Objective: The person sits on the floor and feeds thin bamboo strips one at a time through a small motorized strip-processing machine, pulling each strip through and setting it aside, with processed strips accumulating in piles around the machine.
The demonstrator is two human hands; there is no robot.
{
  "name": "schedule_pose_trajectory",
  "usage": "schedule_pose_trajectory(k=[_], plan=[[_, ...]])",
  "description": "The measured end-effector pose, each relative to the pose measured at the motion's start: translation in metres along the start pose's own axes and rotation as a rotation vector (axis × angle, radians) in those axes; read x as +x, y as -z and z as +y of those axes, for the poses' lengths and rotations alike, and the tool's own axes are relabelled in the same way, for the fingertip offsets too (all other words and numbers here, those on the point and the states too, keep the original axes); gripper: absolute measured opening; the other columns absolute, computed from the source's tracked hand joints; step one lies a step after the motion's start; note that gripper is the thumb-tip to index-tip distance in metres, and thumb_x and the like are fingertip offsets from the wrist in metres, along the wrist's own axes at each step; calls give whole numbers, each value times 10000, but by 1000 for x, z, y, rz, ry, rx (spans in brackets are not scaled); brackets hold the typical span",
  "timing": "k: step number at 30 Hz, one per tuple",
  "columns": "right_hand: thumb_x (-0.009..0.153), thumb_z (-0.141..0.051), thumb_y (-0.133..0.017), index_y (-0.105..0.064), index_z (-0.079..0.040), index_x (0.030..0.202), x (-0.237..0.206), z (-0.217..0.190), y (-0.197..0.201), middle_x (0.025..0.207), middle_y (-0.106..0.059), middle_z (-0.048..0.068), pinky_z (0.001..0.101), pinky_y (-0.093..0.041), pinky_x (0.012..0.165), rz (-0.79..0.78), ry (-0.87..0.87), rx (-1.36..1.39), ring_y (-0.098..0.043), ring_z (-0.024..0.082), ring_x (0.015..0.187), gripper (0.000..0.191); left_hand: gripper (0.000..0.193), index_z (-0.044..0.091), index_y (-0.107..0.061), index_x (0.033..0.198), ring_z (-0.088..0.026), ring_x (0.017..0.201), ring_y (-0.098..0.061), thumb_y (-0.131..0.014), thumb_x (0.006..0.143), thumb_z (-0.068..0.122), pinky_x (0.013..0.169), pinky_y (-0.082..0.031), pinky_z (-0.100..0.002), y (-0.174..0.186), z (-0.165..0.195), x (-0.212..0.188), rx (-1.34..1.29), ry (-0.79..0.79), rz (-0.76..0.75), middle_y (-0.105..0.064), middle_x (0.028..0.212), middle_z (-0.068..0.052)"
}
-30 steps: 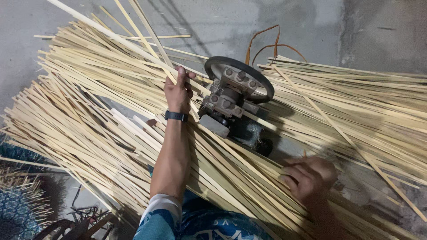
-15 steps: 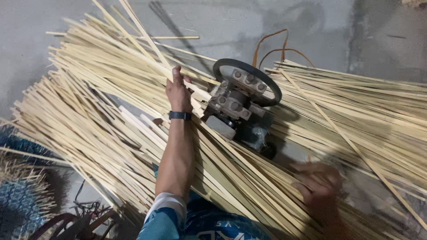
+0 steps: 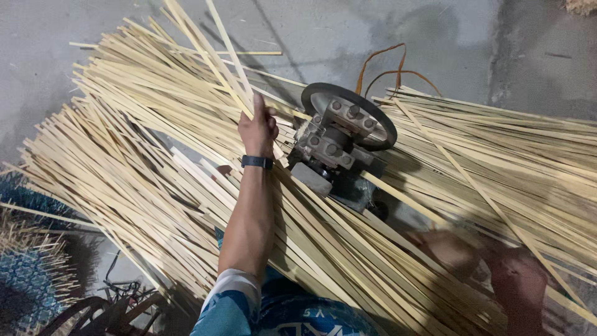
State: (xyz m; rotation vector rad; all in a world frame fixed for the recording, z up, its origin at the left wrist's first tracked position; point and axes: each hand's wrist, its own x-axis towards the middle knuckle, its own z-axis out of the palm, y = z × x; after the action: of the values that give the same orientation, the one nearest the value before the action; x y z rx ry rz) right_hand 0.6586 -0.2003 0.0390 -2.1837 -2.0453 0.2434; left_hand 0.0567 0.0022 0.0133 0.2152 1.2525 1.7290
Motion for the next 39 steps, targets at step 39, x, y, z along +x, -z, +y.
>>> schedule_pose_trajectory(k=[39], plan=[[885,-195,-697,-742,-116,1280,1,-123,35,963,-740,145,398,-585,859,69,179,199,-730,240,894,405,362,95,-499,994,-100,471,-484,-687,970,403,390,-408,-254,2,-5,3,75,-60,-100,-704,789,-54]])
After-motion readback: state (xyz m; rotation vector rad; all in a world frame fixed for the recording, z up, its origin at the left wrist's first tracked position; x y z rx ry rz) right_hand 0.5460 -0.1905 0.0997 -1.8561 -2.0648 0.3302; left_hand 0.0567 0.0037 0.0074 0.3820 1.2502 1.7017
